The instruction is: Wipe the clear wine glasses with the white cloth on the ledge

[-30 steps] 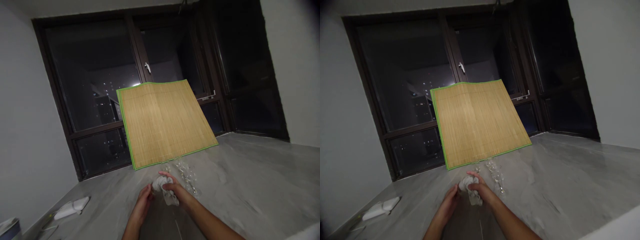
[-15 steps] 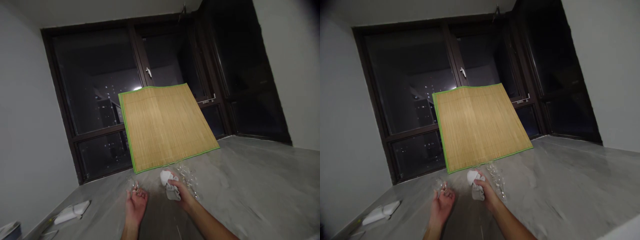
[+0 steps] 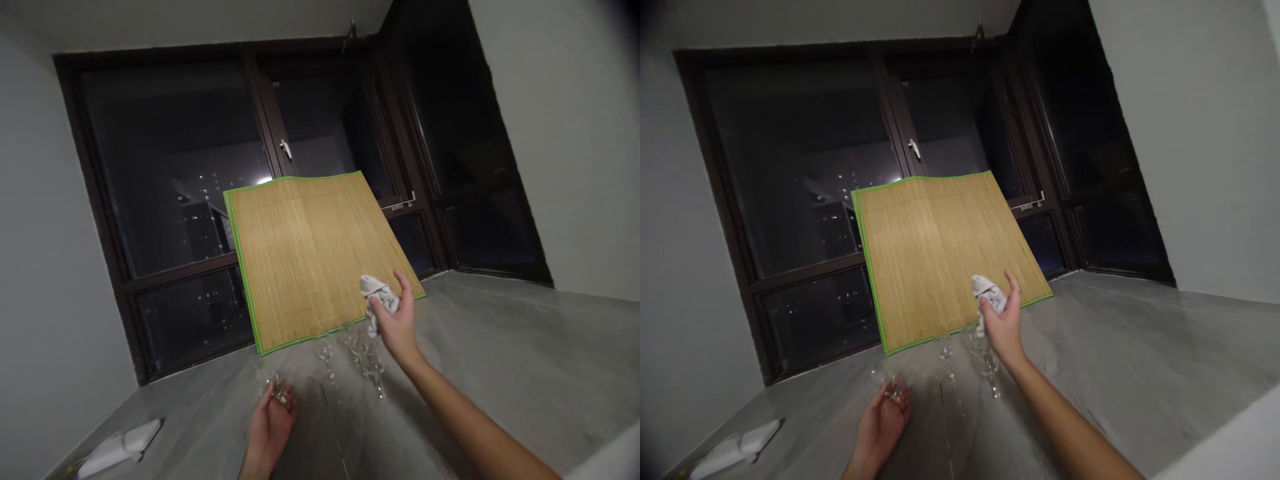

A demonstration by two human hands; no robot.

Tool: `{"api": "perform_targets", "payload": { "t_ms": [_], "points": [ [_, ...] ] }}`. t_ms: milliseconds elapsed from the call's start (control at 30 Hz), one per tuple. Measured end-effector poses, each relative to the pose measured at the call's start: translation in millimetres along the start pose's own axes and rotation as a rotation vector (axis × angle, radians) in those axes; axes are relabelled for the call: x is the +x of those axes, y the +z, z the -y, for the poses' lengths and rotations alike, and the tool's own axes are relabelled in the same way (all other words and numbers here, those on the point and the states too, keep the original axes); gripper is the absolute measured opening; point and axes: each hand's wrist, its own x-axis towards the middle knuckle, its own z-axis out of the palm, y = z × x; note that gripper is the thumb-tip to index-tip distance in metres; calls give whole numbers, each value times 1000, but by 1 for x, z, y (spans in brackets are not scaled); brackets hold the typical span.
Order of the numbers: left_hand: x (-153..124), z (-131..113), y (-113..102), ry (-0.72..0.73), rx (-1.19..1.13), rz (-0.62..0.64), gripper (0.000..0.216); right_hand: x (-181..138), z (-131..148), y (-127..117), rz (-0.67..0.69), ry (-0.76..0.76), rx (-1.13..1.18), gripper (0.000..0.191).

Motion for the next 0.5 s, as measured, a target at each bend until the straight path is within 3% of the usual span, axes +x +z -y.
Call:
{"api": "perform_targets", "payload": {
  "t_ms": [100,233,367,500],
  "points": [
    [-4,-1,1,-3,19,-21,11,19,-67,-40,-74,10,-212,80],
    [-7,-3,3,13,35,-16,12,7,-144,-87,-150,228,-630,73],
    [-9,-4,6,90,118,-110,13,-2,-167,-95,-29,199,-673,70],
    [-11,8,8,246,512,-205,30,0,-169,-89,35,186,-670,69]
  ]
}}
